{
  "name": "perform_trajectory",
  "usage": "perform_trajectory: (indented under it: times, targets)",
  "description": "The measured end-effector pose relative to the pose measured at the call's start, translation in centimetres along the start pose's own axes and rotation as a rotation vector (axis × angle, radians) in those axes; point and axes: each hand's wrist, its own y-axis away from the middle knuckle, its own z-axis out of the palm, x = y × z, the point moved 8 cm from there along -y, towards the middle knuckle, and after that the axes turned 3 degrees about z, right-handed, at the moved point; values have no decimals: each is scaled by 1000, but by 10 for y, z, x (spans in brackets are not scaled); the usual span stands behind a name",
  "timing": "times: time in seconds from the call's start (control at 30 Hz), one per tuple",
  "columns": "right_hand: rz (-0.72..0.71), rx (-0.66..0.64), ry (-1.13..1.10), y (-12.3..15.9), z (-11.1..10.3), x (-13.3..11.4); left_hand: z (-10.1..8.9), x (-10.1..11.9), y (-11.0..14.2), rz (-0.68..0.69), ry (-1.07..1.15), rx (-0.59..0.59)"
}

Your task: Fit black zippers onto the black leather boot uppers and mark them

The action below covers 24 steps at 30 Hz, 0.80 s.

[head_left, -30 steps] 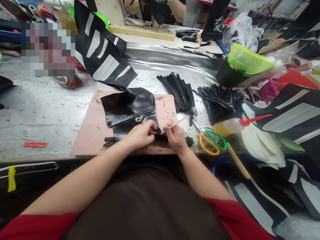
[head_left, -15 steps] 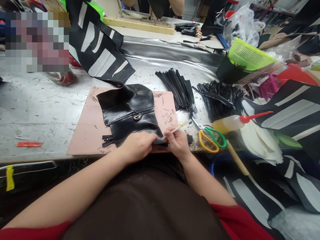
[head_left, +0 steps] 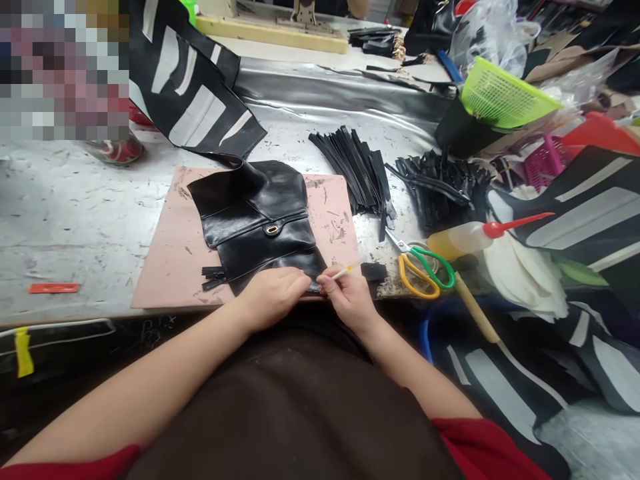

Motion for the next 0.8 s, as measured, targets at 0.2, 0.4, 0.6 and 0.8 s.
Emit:
perform_trajectory:
  times: [0.2,0.4,0.6,0.8]
  targets:
    - [-82,-8,69,1,5,-7,5,-2,1,-42,22,-72]
    - [-90,-5,105,0,7,-8,5,-2,0,-40,22,-79]
    - [4,4,-38,1,2,-2,0,-2,0,-26,54,-79]
    - [89,286,-345,7,-36,11,-38,-11,34,-148,65,53]
